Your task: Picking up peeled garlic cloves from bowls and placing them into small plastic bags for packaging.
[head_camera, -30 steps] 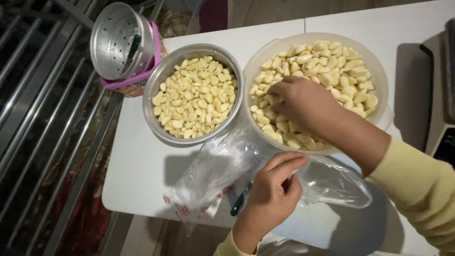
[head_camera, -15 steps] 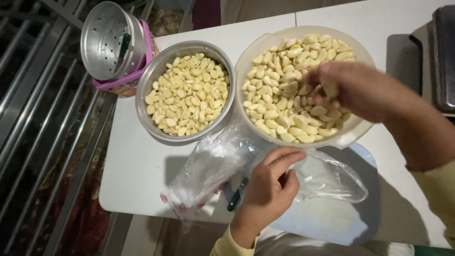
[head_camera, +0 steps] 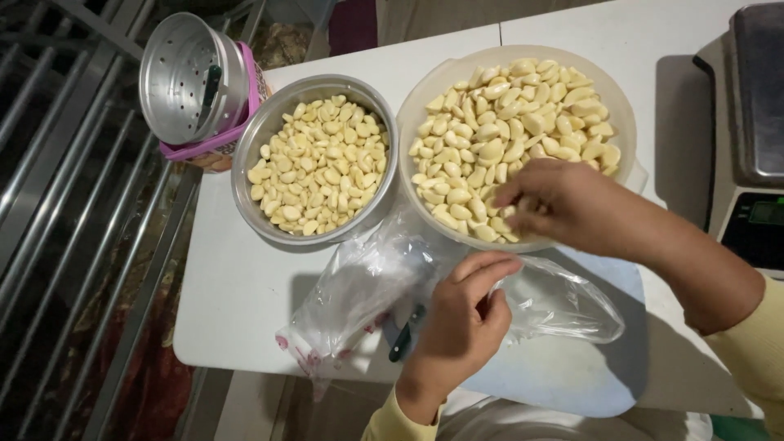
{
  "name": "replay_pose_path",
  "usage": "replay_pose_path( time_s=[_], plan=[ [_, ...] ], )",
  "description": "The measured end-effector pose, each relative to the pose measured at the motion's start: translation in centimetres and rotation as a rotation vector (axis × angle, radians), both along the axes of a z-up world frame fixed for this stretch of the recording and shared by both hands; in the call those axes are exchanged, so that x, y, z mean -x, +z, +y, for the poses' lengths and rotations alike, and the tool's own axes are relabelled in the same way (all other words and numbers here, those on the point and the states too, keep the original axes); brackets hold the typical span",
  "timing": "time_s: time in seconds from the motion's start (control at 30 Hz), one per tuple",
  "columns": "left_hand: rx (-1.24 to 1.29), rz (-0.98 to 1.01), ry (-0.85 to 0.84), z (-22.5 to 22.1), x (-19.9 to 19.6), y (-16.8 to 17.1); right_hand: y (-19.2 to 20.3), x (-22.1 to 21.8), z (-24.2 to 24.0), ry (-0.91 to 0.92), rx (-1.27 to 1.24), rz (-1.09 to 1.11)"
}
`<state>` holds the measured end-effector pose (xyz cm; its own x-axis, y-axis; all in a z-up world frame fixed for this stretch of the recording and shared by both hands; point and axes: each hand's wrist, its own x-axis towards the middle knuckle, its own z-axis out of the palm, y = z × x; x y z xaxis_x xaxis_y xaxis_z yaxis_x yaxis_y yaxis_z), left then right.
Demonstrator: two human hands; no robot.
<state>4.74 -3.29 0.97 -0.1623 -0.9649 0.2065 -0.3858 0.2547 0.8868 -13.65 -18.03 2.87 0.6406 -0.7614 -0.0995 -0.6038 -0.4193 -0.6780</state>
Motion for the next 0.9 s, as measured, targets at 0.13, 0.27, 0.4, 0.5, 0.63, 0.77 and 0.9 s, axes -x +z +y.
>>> replay_pose_path(
  time_s=[0.13, 0.27, 0.4, 0.5, 0.63, 0.77, 0.9],
  plan=[
    [-0.001, -0.021, -0.002, 0.3, 0.1, 0.1, -0.9, 0.5, 0.9, 0.025, 0.027, 0.097],
    [-0.022, -0.021, -0.013, 0.1, 0.3, 0.1, 0.7, 1.3, 1.4, -0.104, -0.052, -0.050],
    [-0.110, 0.006, 0.011, 0.1, 0.3, 0.3, -0.6, 4.0, 2.0, -0.326, -0.781, -0.696],
    [-0.115, 0.004, 0.005, -0.2, 0.7, 1.4, 1.7, 4.8, 5.2, -0.212, -0.700, -0.406],
    [-0.041, -0.003, -0.036, 0.1, 1.0, 1.3, 3.4, 2.4, 8.0, -0.203, -0.571, 0.167],
    [0.023, 0.068, 0.020, 0.8, 2.1, 0.4, -2.0, 3.4, 9.1, 0.077, 0.024, 0.119],
    [0.018, 0.110, 0.023, 1.4, 2.7, 0.8, -0.2, 3.8, 10.4, 0.127, -0.020, 0.356]
  ],
)
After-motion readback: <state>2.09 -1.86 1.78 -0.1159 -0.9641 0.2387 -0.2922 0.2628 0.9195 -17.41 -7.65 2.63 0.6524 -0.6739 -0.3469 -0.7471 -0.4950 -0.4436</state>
